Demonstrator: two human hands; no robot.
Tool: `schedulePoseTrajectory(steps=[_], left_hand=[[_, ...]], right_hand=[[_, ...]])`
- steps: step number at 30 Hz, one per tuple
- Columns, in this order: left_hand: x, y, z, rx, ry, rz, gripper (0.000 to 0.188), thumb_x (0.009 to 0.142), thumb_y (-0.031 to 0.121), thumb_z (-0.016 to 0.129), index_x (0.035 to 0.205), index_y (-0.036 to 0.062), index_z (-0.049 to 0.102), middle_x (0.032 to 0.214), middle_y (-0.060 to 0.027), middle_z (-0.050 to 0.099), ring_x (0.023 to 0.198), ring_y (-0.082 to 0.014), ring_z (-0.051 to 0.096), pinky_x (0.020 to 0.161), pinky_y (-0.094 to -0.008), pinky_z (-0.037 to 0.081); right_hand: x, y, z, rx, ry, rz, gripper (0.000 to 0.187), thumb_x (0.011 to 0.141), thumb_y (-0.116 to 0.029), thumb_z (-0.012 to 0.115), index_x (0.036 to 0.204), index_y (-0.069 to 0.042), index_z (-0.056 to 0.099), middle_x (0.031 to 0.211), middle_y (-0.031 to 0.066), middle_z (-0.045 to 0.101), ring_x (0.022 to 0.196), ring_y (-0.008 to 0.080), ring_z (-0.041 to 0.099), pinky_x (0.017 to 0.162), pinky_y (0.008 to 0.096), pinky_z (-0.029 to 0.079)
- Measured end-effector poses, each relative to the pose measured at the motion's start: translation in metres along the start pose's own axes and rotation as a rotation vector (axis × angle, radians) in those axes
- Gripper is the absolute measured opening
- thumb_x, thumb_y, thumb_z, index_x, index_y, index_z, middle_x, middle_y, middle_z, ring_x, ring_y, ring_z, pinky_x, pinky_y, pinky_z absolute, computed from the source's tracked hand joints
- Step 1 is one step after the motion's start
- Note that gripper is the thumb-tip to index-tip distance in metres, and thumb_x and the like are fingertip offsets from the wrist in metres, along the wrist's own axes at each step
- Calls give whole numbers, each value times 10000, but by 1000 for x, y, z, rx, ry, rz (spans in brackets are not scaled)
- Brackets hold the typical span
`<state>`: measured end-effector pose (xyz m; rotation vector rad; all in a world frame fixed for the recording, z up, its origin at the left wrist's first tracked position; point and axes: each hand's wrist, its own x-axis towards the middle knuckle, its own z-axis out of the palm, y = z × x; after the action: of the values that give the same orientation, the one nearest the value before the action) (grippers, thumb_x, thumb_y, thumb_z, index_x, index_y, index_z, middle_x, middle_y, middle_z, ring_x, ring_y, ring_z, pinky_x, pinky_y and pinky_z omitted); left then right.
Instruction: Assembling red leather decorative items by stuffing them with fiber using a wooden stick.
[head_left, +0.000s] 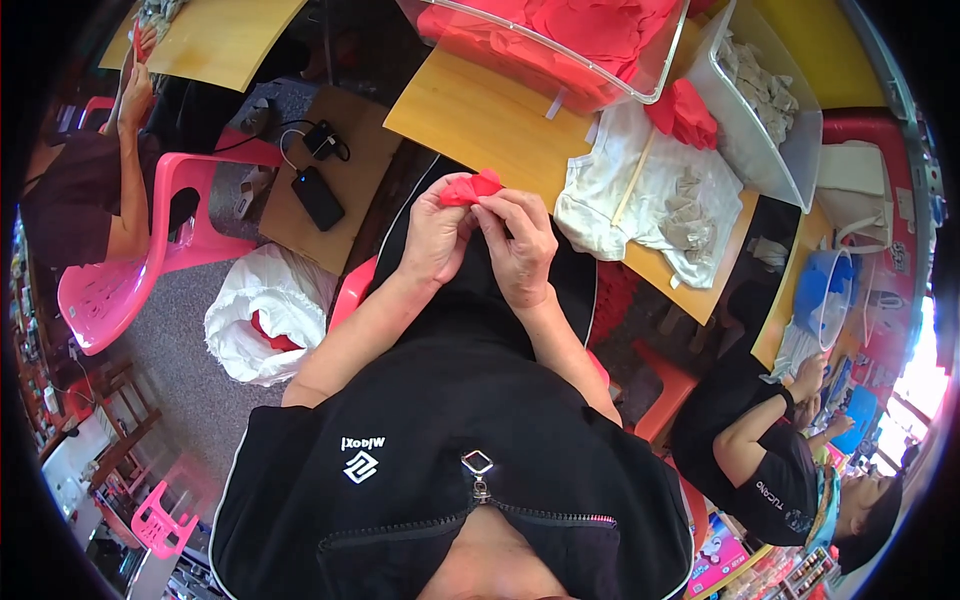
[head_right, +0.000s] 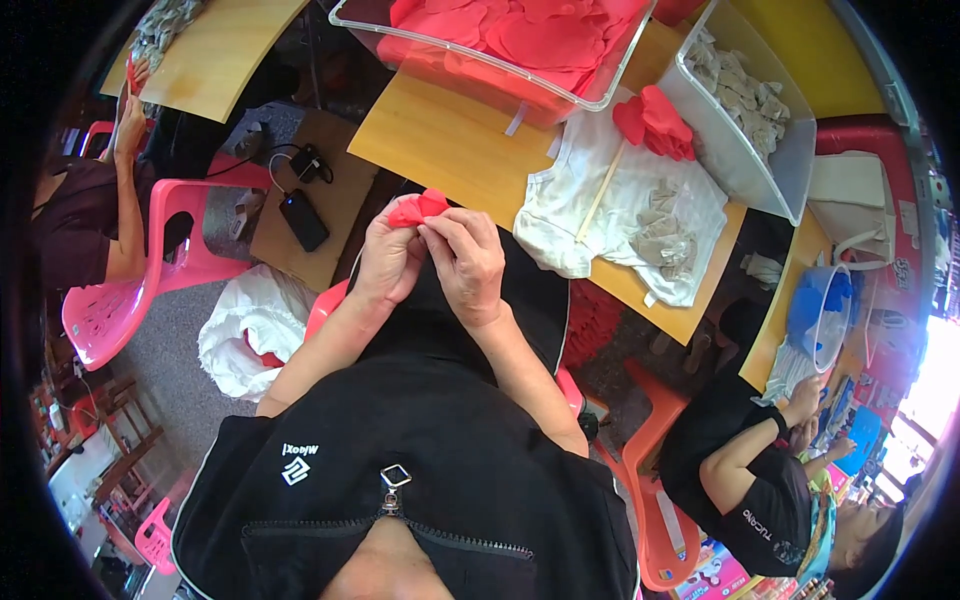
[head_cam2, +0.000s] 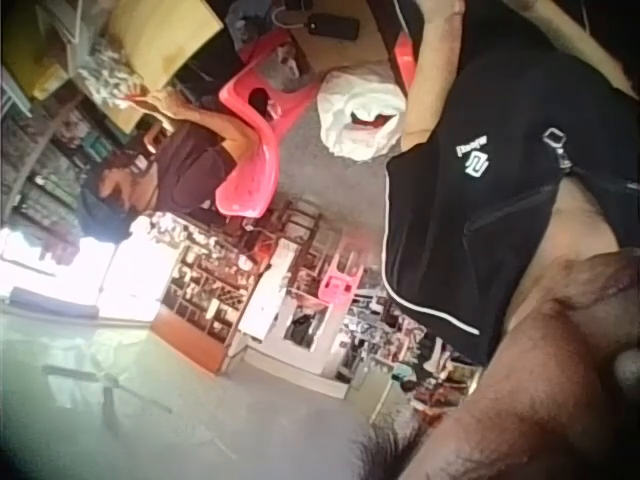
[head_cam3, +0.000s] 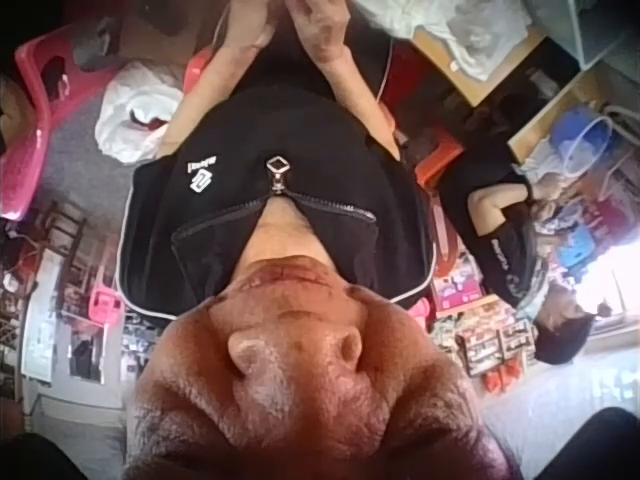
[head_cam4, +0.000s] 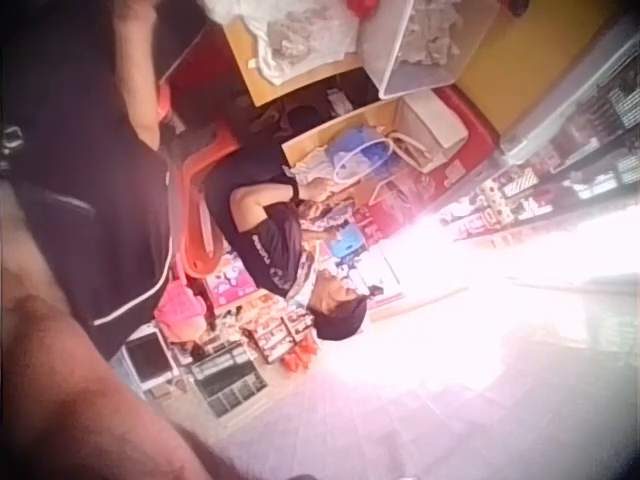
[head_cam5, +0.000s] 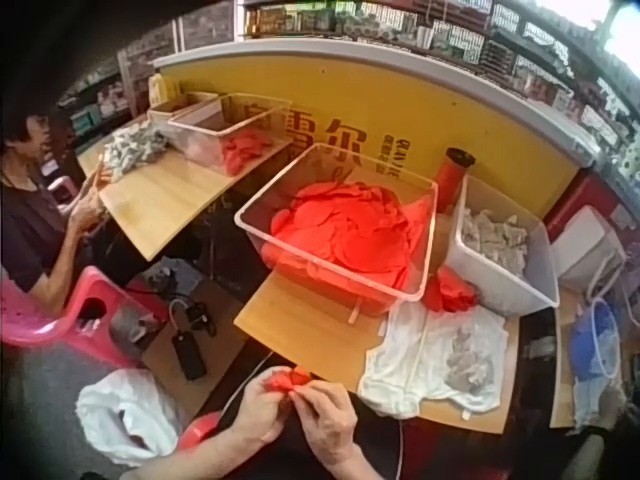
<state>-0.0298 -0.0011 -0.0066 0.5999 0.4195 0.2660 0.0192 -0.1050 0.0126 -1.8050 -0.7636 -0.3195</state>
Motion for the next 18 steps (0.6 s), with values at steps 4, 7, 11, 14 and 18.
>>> schedulePoseTrajectory(steps=[4, 7, 11, 14, 18], left_hand=[[-2, -3, 11, -28, 84, -7, 204, 881, -14, 546, 1084, -18, 567, 1001, -92, 611, 914, -161, 598, 825, -285, 511], [-2, -5, 3, -28, 56, -11, 174, 879, 8, 575, 1050, -11, 595, 980, -83, 620, 876, -152, 604, 807, -282, 516], [1, -6, -4, -21, 17, -12, 153, 866, 38, 618, 1013, -4, 621, 953, -71, 629, 841, -147, 613, 792, -280, 522], [1, -6, -5, 21, 64, -33, 159, 859, 80, 648, 997, 3, 631, 925, -66, 638, 807, -142, 620, 768, -283, 529], [-4, -6, 4, 4, 18, -68, 149, 877, 102, 633, 994, 9, 632, 984, -41, 611, 873, -142, 610, 788, -301, 523]], right_hand=[[-1, 2, 4, -9, -4, 31, 193, 685, 12, 735, 843, -33, 633, 825, 93, 613, 764, 257, 591, 661, 330, 483], [-1, -1, 3, 25, -20, 118, 168, 711, 8, 725, 845, -21, 629, 839, 101, 612, 762, 250, 595, 669, 322, 489], [1, -5, 1, 135, -44, 286, 90, 797, -5, 678, 873, 5, 631, 874, 96, 609, 766, 174, 600, 669, 267, 485], [4, -4, 0, 201, -20, 436, 66, 834, -23, 647, 871, 19, 612, 849, 94, 595, 706, 148, 599, 649, 252, 483], [2, 14, 0, 523, 7, 719, 152, 912, -105, 583, 886, 42, 607, 825, 34, 590, 700, 94, 570, 644, 217, 468]])
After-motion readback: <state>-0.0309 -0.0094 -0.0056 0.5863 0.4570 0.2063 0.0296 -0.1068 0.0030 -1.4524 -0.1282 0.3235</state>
